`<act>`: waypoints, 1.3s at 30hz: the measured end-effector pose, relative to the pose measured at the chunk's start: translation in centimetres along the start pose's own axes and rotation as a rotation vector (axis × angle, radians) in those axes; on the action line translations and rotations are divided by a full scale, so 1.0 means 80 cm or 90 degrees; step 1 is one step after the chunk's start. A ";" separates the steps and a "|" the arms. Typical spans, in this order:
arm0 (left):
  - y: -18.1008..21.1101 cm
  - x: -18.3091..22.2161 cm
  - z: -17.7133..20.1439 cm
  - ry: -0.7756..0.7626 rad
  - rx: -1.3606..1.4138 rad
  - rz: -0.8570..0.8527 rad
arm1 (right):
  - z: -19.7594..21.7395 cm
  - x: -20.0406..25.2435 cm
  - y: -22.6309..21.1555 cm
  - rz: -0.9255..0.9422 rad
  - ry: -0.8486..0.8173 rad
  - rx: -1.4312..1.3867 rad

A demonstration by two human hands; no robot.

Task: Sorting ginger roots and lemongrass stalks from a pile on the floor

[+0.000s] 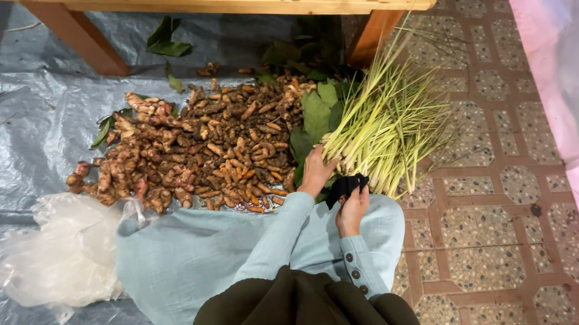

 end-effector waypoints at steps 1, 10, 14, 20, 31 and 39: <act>-0.013 -0.009 -0.008 -0.003 0.000 -0.002 | 0.003 -0.004 0.001 0.002 0.003 -0.001; -0.056 -0.011 0.011 0.051 0.107 0.126 | -0.013 -0.008 0.021 -0.046 -0.064 -0.012; -0.061 0.014 0.054 0.109 0.173 0.126 | -0.048 0.007 0.008 -0.086 -0.118 -0.046; -0.025 0.084 0.131 0.205 0.388 0.021 | -0.115 0.051 -0.002 -0.126 -0.229 -0.052; 0.000 0.128 0.215 0.257 0.443 -0.061 | -0.182 0.134 -0.022 -0.146 -0.404 0.056; 0.001 0.140 0.209 0.274 0.425 -0.074 | -0.186 0.136 0.009 -0.145 -0.424 0.052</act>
Point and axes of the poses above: each hand's wrist, its own x-axis away from the middle knuckle, its own z-axis out of the back of the hand, y = z × x, the point moved 5 cm from there along -x, towards the middle knuckle, and after that the axes turned 15 degrees about x, right-handed, at the moved point
